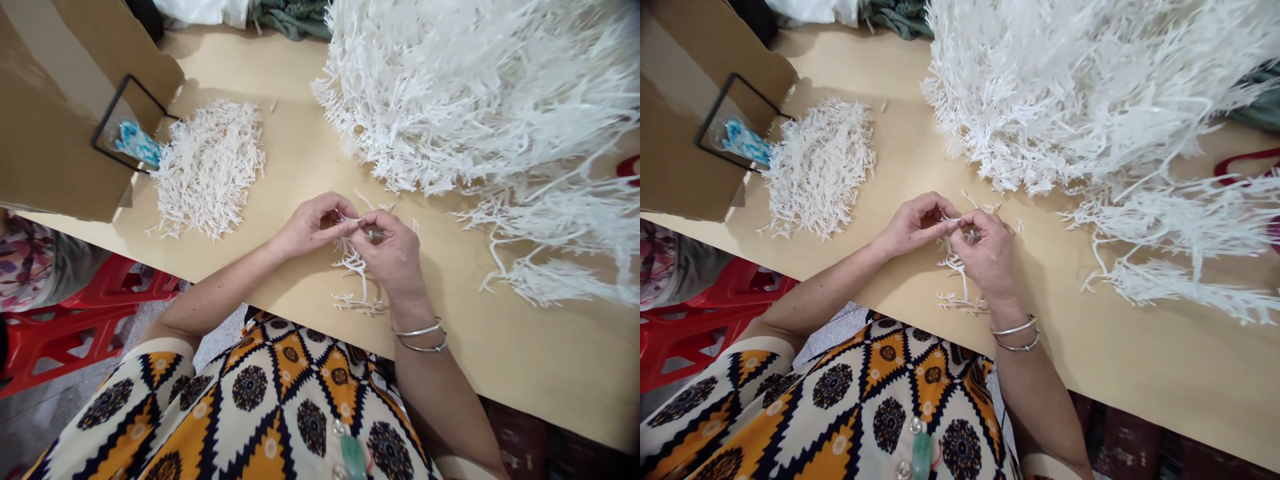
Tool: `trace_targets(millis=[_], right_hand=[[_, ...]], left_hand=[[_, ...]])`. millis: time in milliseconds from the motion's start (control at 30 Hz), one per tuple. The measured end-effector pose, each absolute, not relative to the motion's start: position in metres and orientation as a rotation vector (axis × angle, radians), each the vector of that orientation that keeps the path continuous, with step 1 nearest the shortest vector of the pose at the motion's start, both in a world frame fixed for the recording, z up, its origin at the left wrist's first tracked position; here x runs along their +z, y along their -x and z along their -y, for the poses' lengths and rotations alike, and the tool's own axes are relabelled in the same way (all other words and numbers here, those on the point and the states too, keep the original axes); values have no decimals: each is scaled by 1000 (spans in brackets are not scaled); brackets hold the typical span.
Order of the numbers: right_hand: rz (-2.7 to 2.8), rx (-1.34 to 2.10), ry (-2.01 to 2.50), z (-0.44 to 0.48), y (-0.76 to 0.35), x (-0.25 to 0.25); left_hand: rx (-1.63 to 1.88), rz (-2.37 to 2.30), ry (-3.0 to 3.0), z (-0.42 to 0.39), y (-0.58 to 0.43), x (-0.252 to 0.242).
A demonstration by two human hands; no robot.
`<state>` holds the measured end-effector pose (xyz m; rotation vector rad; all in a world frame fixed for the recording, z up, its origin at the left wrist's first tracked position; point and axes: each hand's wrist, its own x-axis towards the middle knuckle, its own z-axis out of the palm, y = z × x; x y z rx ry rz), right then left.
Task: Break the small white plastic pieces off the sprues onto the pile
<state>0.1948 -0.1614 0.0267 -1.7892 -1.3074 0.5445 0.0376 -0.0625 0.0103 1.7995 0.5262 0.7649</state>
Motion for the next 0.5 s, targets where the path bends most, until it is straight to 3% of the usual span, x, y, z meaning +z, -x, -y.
trace_targets(millis=[267,500], right_hand=[[1581,173,1950,165,-188,25],[1626,258,1959,164,-193,25]], left_hand=[[777,-531,-2157,63,-39,14],[814,-709,-2268,75,-47,11]])
